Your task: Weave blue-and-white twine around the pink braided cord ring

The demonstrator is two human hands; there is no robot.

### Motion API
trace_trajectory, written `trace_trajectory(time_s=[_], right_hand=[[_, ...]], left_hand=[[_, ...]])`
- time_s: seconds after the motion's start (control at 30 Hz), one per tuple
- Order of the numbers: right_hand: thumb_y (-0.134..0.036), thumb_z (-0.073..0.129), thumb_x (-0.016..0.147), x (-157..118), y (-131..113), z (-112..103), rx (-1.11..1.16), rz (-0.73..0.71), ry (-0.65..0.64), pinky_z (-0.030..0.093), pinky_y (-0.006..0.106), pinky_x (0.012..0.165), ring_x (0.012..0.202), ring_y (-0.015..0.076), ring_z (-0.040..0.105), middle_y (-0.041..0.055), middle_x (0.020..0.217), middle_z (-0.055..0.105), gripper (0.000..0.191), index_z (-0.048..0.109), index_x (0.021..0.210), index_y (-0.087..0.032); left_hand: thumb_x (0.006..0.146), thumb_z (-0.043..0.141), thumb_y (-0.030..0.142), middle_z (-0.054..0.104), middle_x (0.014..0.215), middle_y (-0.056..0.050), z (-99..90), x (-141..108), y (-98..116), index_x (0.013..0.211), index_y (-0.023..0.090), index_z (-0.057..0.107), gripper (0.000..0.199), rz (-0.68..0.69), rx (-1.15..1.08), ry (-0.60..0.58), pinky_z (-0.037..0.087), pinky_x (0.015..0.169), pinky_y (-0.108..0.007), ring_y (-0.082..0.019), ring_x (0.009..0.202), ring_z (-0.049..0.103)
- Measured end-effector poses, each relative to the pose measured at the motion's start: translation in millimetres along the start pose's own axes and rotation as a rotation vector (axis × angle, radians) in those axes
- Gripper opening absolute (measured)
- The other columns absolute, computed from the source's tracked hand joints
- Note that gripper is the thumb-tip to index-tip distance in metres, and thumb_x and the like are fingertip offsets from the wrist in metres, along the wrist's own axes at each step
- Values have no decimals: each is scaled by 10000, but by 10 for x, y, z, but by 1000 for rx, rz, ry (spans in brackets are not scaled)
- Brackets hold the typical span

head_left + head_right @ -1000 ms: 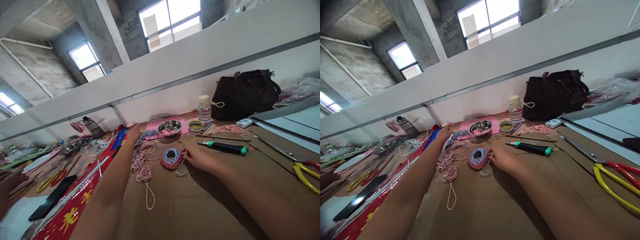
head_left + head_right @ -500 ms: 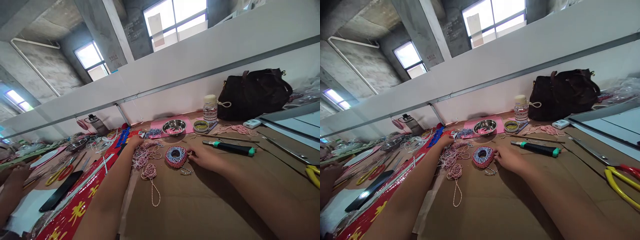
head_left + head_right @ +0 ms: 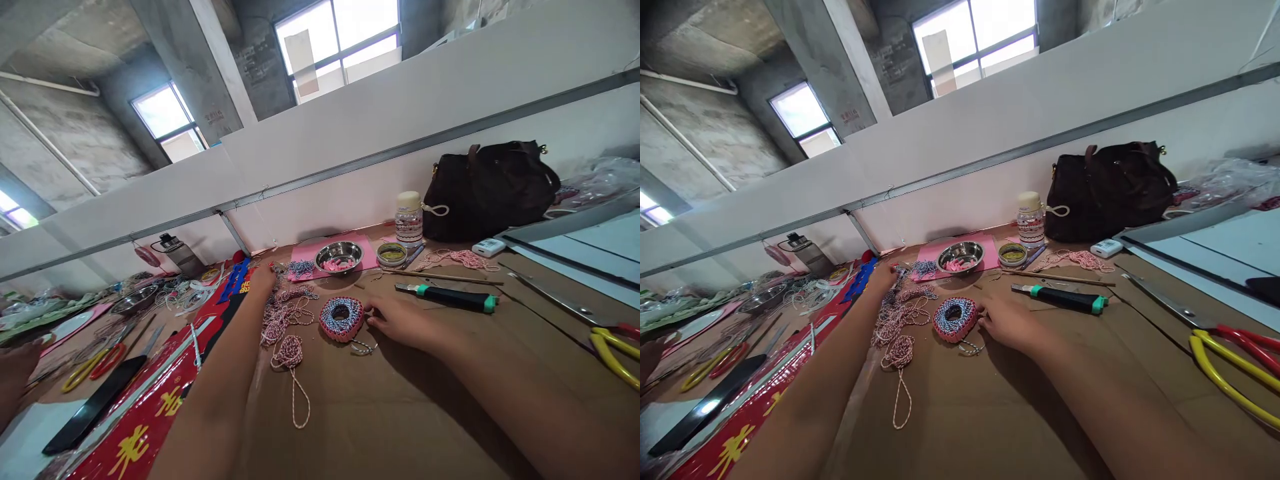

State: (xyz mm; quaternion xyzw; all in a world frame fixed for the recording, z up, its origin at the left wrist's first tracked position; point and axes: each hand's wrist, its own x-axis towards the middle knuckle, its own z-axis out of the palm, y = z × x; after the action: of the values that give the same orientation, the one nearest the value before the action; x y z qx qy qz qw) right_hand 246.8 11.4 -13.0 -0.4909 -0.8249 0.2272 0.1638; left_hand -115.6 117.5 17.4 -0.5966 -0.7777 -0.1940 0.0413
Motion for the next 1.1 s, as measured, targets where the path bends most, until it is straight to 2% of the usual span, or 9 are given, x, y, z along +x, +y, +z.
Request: trace_trajectory(time_s=[0.23, 0.37, 0.5, 0.57, 0.63, 0.7, 0.83, 0.97, 1.1], right_hand=[[-248, 613, 860, 35, 69, 88, 36, -14, 39, 440, 318, 741, 937, 266, 659, 77, 1053, 723, 231, 713, 1068, -239], [-275, 577, 895, 72, 56, 18, 97, 30, 161, 455, 330, 770, 913, 245, 643, 113, 1071, 700, 233, 676, 1084, -182], [-368, 473, 965, 36, -100, -171, 357, 36, 257, 509, 341, 761, 819, 194, 636, 116, 1087, 676, 301, 575, 1172, -174], [-439, 491, 959, -52, -244, -229, 802, -32, 146, 547, 348, 715, 756, 176, 646, 106, 1088, 669, 374, 510, 1243, -197], [-512, 543, 930, -164, -400, -227, 1263, -112, -29, 571, 377, 726, 787, 186, 669, 98, 1110, 659, 459, 477, 1288, -233], [-532, 617, 889, -258, -526, -176, 1486, -144, -147, 569, 360, 728, 811, 183, 673, 71, 1034, 668, 447, 545, 1214, -233], [-494, 770, 773, -294, -597, -97, 1454, -72, -105, 479, 240, 542, 598, 107, 586, 5, 743, 634, 384, 650, 938, -169], [-507, 834, 678, -299, -538, -258, 1409, -80, -27, 384, 217, 451, 508, 81, 507, -12, 683, 606, 418, 650, 856, -176], [-525, 784, 733, -527, -463, -612, 1406, -230, -109, 305, 236, 405, 457, 91, 439, -16, 601, 530, 345, 657, 825, -218]], left_hand=[[943, 588, 355, 666, 1138, -86, -781, -15, 10, 1191, 145, 611, 326, -36, -455, 258, 571, 816, -395, -202, 948, 667], [937, 536, 339, 715, 997, -55, -1076, -221, 243, 1158, 123, 630, 323, 39, -707, 364, 549, 721, -253, -131, 800, 676], [882, 599, 389, 718, 933, -37, -1274, -703, 638, 1100, 162, 665, 321, 153, -823, 365, 545, 704, -261, -140, 784, 669], [849, 653, 341, 720, 864, -19, -1242, -1062, 886, 1006, 176, 696, 232, 241, -824, 325, 543, 750, -279, -147, 777, 664], [868, 620, 224, 718, 890, -28, -1106, -1448, 1118, 950, 186, 697, 118, 467, -670, 250, 536, 794, -305, -163, 821, 658], [910, 558, 166, 701, 967, -47, -914, -1788, 1283, 978, 205, 686, 149, 702, -514, 189, 528, 809, -312, -176, 890, 645], [942, 523, 176, 661, 1077, -89, -614, -2168, 1357, 1138, 199, 597, 211, 774, -422, 98, 512, 873, -366, -212, 986, 615], [902, 613, 284, 600, 1217, -123, -518, -2255, 1311, 1449, 250, 339, 614, 662, -637, 59, 519, 826, -365, -193, 894, 608], [943, 528, 363, 671, 918, -59, -412, -2238, 1320, 1139, 247, 628, 248, 697, -644, -320, 479, 688, -321, -183, 751, 589]])
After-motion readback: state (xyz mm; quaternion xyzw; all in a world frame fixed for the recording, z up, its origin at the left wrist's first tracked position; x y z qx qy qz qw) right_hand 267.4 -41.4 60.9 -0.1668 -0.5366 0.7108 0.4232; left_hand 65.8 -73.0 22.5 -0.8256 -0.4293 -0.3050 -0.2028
